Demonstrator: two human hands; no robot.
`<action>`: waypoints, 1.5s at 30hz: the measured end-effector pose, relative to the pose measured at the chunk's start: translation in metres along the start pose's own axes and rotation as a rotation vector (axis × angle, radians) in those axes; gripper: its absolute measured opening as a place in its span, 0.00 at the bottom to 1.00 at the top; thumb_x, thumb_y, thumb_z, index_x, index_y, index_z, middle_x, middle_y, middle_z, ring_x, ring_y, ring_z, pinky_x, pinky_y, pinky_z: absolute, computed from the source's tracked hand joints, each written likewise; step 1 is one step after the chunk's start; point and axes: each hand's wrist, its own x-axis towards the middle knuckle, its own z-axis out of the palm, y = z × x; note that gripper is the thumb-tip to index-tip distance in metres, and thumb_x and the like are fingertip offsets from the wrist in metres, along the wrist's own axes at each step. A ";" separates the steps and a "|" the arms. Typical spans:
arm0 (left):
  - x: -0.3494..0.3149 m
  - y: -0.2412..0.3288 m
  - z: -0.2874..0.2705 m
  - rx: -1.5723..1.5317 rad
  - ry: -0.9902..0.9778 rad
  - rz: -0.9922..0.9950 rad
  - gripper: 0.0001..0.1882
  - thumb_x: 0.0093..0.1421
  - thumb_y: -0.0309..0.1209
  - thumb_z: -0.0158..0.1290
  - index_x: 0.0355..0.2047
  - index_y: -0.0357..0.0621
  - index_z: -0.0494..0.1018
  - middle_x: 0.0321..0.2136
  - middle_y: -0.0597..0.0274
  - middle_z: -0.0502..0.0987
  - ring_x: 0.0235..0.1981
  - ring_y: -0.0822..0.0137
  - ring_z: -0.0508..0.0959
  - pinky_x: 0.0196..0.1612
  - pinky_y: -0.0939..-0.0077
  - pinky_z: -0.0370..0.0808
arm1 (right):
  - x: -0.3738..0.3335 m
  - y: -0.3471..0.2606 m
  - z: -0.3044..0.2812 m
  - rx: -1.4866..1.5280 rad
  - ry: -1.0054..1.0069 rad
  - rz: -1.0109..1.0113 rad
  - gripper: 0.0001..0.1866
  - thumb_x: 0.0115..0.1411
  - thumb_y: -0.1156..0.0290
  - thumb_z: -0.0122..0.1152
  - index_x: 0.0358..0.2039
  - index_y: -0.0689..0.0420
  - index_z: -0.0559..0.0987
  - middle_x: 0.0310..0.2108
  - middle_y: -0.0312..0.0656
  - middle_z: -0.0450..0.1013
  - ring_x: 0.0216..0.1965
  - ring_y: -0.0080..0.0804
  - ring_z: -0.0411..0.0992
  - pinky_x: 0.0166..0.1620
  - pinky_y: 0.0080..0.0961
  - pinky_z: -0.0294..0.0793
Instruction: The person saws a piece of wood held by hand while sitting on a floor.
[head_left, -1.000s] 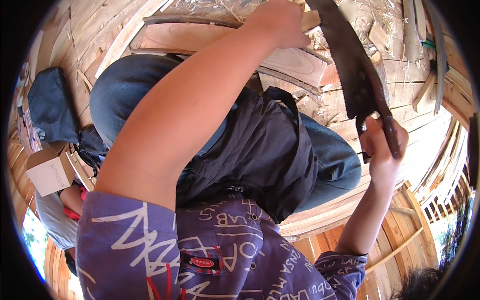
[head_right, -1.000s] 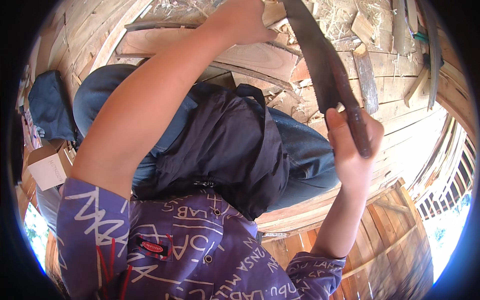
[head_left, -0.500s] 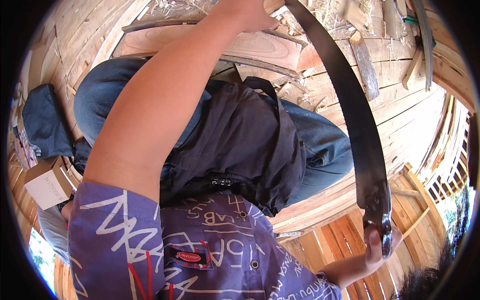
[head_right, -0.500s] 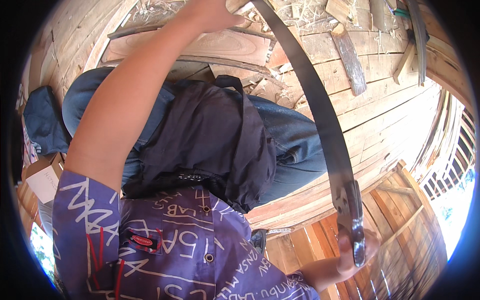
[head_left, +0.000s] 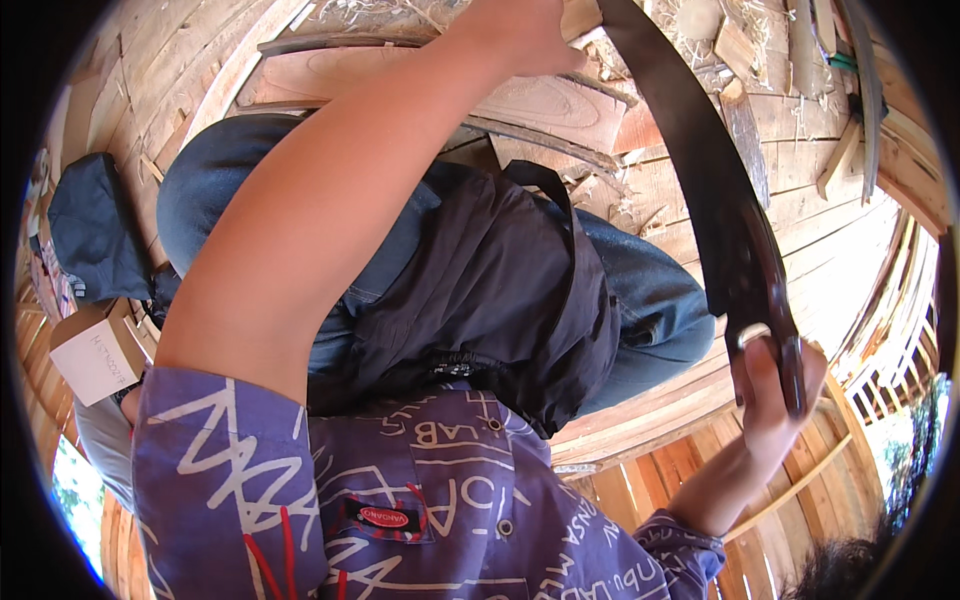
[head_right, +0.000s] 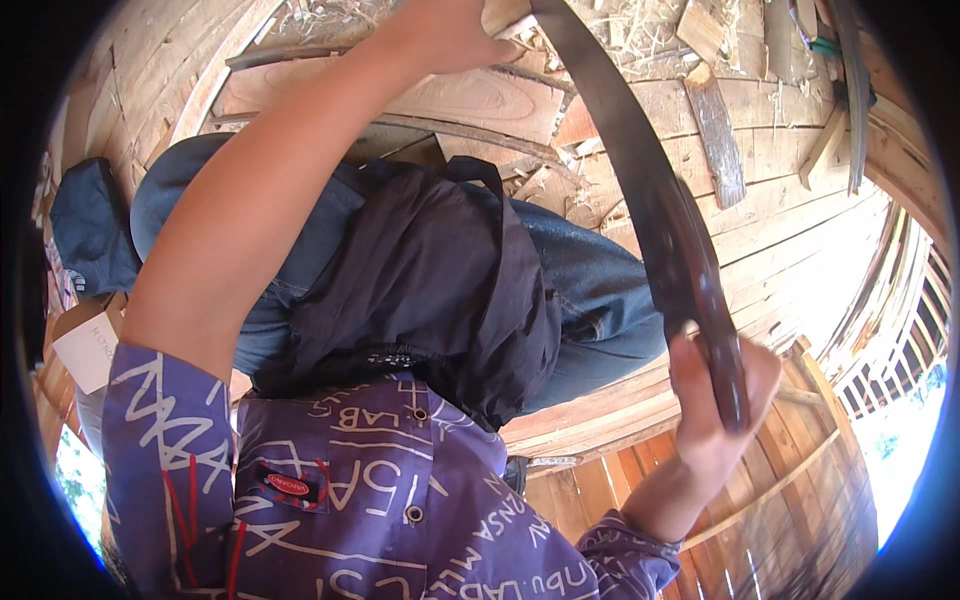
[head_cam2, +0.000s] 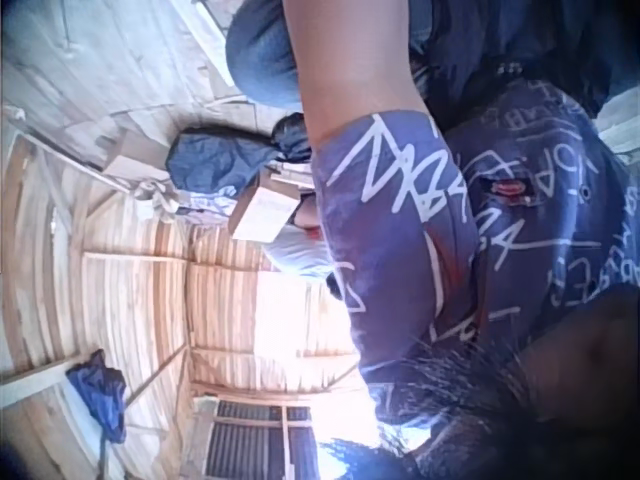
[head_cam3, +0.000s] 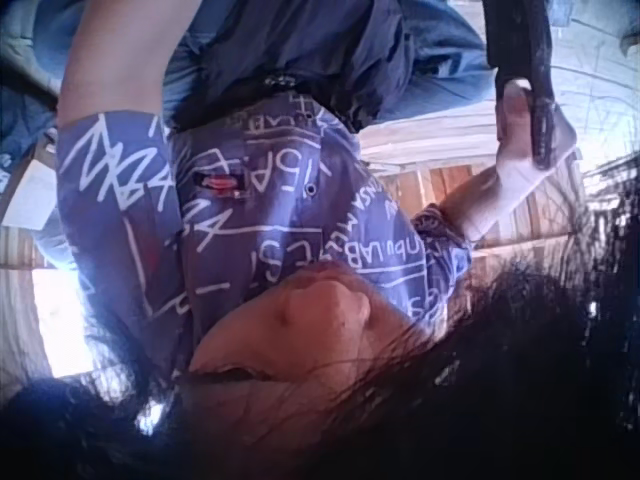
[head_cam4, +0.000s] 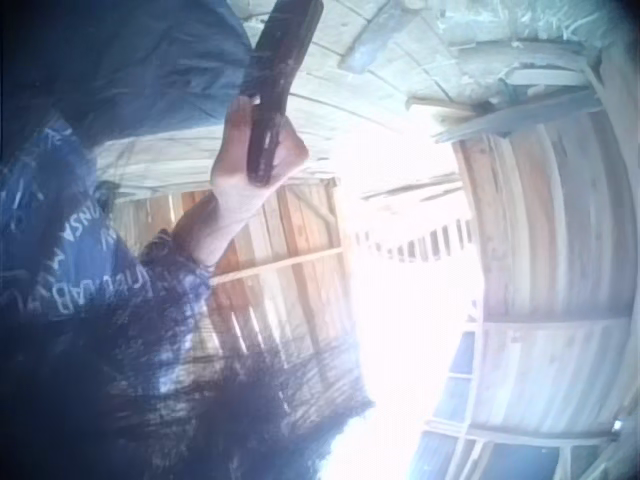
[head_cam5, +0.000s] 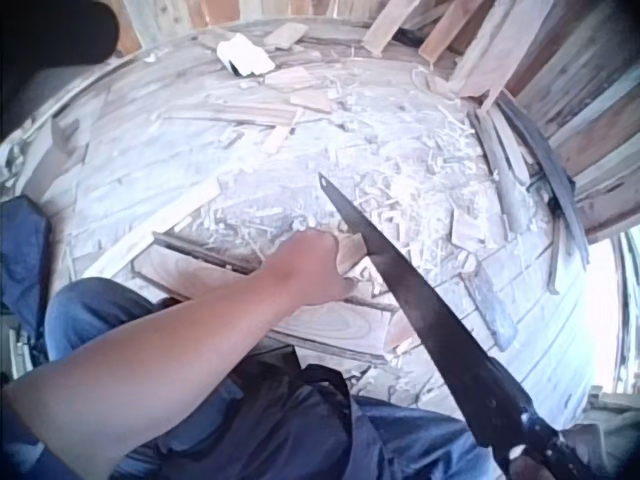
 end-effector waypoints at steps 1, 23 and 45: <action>0.004 -0.001 0.001 0.006 0.014 0.007 0.26 0.43 0.44 0.62 0.31 0.29 0.77 0.32 0.37 0.78 0.38 0.47 0.79 0.44 0.60 0.75 | 0.017 -0.006 0.016 0.025 0.009 -0.013 0.19 0.52 0.65 0.65 0.12 0.59 0.68 0.09 0.31 0.60 0.12 0.16 0.53 0.17 0.20 0.46; -0.007 0.009 -0.012 -0.030 0.099 -0.001 0.28 0.42 0.44 0.63 0.34 0.30 0.76 0.32 0.38 0.78 0.38 0.46 0.79 0.44 0.60 0.75 | -0.100 0.018 -0.049 -0.087 0.083 0.055 0.22 0.46 0.57 0.66 0.13 0.62 0.70 0.09 0.34 0.58 0.12 0.23 0.54 0.19 0.24 0.46; 0.011 -0.005 -0.011 0.008 0.040 -0.046 0.25 0.43 0.44 0.62 0.30 0.30 0.77 0.32 0.36 0.77 0.37 0.44 0.78 0.43 0.57 0.76 | 0.040 -0.023 0.024 0.017 -0.011 -0.083 0.16 0.53 0.72 0.60 0.12 0.60 0.68 0.09 0.31 0.59 0.12 0.15 0.53 0.17 0.19 0.46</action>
